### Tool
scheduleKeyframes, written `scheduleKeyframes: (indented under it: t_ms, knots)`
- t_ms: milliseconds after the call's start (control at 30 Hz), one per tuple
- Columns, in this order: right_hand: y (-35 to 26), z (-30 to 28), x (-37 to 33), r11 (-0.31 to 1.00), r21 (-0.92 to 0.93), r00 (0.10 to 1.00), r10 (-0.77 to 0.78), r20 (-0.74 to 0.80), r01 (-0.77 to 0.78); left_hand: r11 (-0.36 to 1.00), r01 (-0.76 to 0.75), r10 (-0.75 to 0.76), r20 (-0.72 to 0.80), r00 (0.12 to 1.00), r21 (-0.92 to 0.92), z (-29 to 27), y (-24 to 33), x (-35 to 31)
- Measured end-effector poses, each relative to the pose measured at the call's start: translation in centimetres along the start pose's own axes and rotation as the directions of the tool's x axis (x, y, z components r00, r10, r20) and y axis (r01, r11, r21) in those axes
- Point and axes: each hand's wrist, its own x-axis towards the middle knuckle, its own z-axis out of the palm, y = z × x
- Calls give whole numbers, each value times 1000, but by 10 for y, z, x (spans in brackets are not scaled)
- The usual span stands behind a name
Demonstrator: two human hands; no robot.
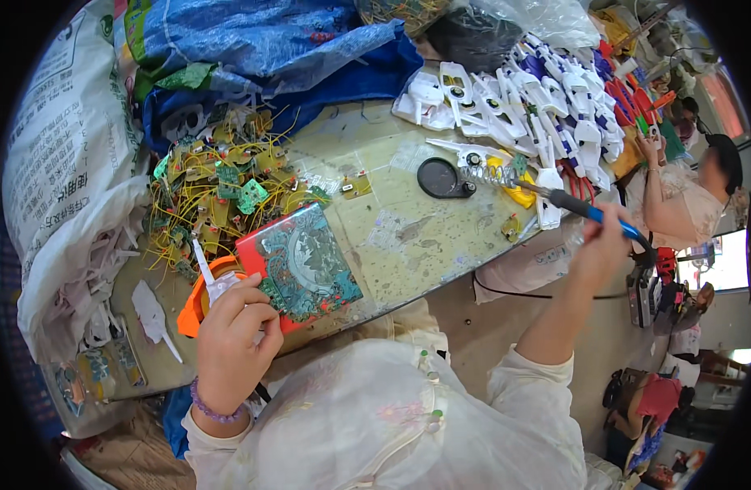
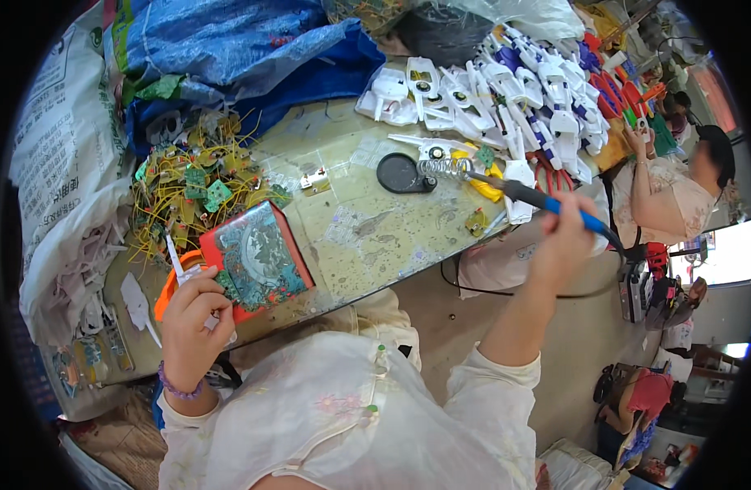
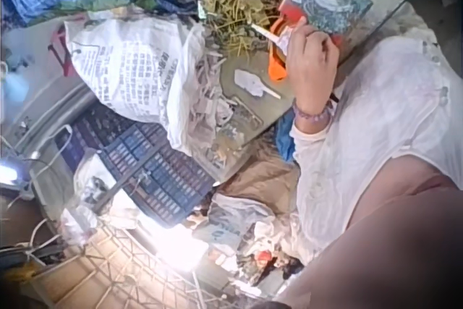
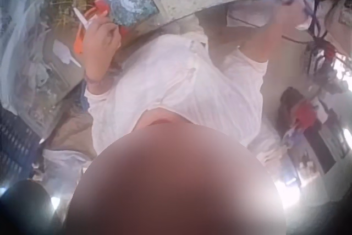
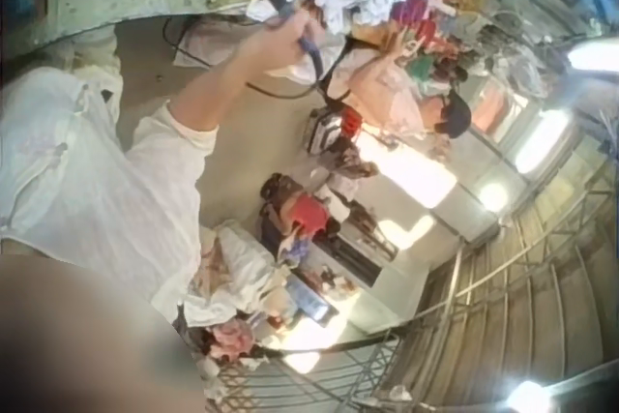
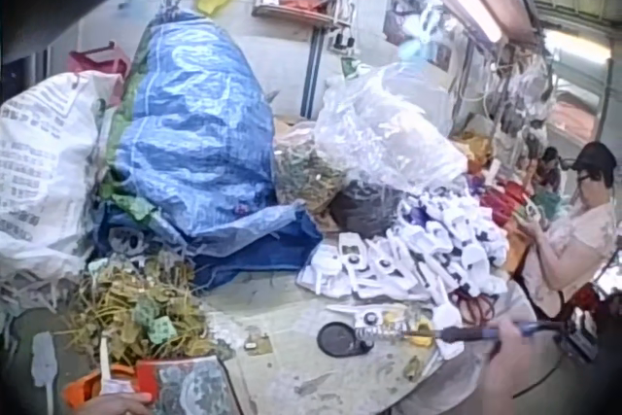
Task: Soldering electronic circuit boards and wiring into plastic toy housings at a factory workbench.
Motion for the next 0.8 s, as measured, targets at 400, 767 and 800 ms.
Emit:
scheduleKeyframes:
  t_ms: [400,767,800]
  knots:
    - [59,68,-41,960,165,968,202,146,-225,997,39,-40,11,999,66,-13,1,2]
    - [13,225,-102,916,66,487,-271,830,396,1000,18,-18,-19,1000,-12,-13,-16,-7]
    - [32,260,-92,845,66,375,-304,875,531,1000,12,-12,-32,999,-5,-12,-14,-6]
